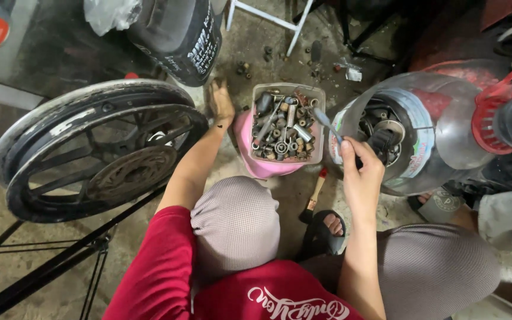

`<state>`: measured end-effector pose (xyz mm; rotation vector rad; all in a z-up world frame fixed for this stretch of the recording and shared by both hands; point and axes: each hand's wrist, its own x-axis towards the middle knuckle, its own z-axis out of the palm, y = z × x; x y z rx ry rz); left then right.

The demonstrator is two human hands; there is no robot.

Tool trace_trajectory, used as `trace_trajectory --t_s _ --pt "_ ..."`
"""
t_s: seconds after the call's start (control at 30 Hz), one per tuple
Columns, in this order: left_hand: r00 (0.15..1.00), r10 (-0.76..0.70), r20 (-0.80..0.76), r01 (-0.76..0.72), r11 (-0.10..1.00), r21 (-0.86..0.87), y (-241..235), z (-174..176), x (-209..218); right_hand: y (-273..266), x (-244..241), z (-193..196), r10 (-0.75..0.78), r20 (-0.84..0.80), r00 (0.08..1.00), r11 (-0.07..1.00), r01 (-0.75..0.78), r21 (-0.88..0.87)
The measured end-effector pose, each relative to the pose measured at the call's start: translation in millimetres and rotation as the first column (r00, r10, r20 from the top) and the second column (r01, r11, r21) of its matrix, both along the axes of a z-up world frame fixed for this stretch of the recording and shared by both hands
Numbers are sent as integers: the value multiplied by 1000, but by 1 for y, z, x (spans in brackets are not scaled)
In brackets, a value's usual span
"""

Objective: Cleaning and sorting small motorcycle engine parts like bolts and nuts from a container using a brush and a screwdriver.

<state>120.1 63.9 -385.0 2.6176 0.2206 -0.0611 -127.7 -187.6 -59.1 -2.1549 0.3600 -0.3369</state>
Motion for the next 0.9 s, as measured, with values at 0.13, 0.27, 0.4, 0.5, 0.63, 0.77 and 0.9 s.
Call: trace_trajectory --t_s 0.13,0.27,0.4,0.5,0.63,0.77,0.9 --pt "999 -41 14 41 999 10 1 -24 17 3 0 1 -2 -10 1000 1000 2 -11" --pt "998 28 -62 -26 999 22 -3 -36 18 5 2 2 8 -24 1000 1000 -9 -23" --pt "993 118 2 -116 977 -181 -7 0 7 9 7 3 29 -8 1000 1000 -29 -7" --pt "985 175 1 -155 877 -454 -11 67 -15 12 13 6 59 2 998 998 -59 29" --pt "987 -153 51 127 540 -832 9 263 -65 24 21 41 119 44 992 988 -123 98" --pt "951 -296 91 262 611 -747 33 422 -82 33 34 72 156 -43 987 965 -144 218" --pt "833 -373 409 539 714 -447 34 384 -55 18 36 68 117 -25 993 976 -111 188"
